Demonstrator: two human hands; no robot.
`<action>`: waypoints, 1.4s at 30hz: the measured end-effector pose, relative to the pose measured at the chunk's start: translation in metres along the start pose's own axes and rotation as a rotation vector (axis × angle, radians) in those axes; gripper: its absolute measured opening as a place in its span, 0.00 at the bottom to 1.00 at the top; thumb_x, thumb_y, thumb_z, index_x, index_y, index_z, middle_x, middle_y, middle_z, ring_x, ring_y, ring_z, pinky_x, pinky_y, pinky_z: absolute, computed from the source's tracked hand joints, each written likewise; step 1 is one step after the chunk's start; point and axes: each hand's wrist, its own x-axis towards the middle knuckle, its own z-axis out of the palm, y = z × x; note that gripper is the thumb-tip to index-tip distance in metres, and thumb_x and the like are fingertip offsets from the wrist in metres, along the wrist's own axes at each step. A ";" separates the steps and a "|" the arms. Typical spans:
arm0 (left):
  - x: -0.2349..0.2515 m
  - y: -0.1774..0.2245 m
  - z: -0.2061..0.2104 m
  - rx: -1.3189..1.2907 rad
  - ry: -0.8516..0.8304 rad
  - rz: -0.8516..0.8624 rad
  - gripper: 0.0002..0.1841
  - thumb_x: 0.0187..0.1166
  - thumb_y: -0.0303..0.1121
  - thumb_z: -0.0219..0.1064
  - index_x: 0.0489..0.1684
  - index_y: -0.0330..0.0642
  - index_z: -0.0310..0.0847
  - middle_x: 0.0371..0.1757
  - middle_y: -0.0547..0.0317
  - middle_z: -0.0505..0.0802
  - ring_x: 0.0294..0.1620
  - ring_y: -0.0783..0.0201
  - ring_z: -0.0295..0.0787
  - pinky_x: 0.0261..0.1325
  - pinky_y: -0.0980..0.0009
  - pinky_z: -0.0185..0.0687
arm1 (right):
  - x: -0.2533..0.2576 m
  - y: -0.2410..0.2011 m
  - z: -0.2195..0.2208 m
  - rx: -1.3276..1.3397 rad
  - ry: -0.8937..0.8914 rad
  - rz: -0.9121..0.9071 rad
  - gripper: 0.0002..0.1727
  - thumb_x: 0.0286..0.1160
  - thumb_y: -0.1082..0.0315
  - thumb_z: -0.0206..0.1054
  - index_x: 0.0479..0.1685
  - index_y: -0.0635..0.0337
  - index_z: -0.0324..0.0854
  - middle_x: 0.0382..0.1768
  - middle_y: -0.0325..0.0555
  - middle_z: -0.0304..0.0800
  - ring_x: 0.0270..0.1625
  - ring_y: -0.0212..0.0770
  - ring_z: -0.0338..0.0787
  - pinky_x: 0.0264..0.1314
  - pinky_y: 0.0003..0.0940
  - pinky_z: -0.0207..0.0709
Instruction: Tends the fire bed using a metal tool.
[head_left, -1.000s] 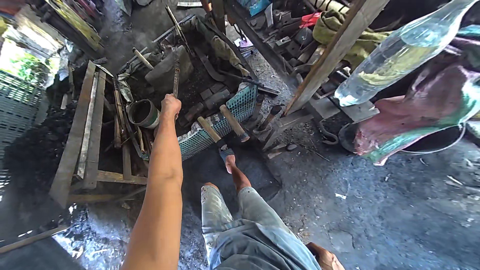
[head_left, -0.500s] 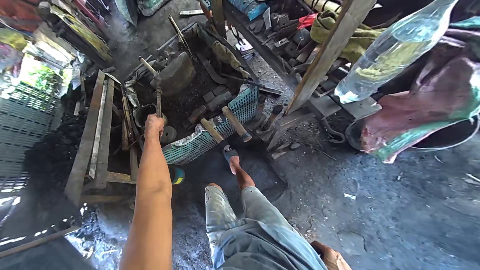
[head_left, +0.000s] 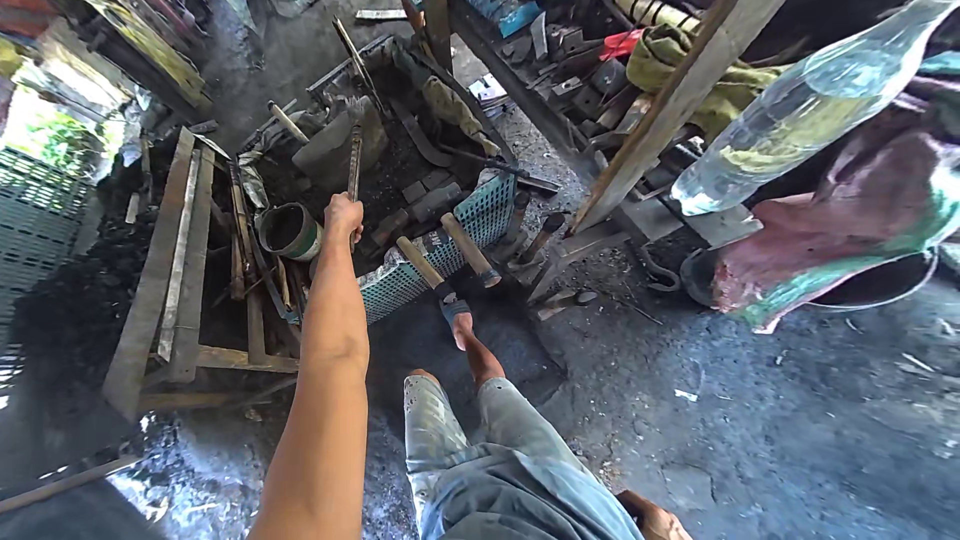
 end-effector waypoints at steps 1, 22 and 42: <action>-0.001 -0.010 -0.004 0.001 -0.001 -0.012 0.22 0.85 0.43 0.58 0.78 0.58 0.74 0.35 0.51 0.89 0.19 0.61 0.86 0.22 0.62 0.86 | 0.001 0.001 0.001 0.001 0.005 -0.001 0.17 0.69 0.49 0.71 0.50 0.46 0.91 0.41 0.43 0.98 0.45 0.49 0.96 0.51 0.64 0.86; -0.020 -0.027 -0.008 -0.002 0.036 -0.017 0.21 0.89 0.46 0.54 0.74 0.51 0.78 0.37 0.50 0.89 0.22 0.61 0.86 0.27 0.62 0.87 | 0.002 0.003 0.000 0.016 -0.037 -0.005 0.19 0.68 0.45 0.71 0.49 0.45 0.90 0.40 0.43 0.97 0.45 0.49 0.96 0.50 0.64 0.86; -0.043 -0.088 -0.039 -0.140 0.056 -0.186 0.23 0.90 0.53 0.51 0.72 0.53 0.79 0.35 0.51 0.87 0.18 0.62 0.80 0.23 0.61 0.83 | 0.003 0.008 0.002 0.018 -0.011 -0.045 0.17 0.70 0.48 0.70 0.48 0.47 0.90 0.40 0.45 0.97 0.45 0.51 0.96 0.50 0.64 0.85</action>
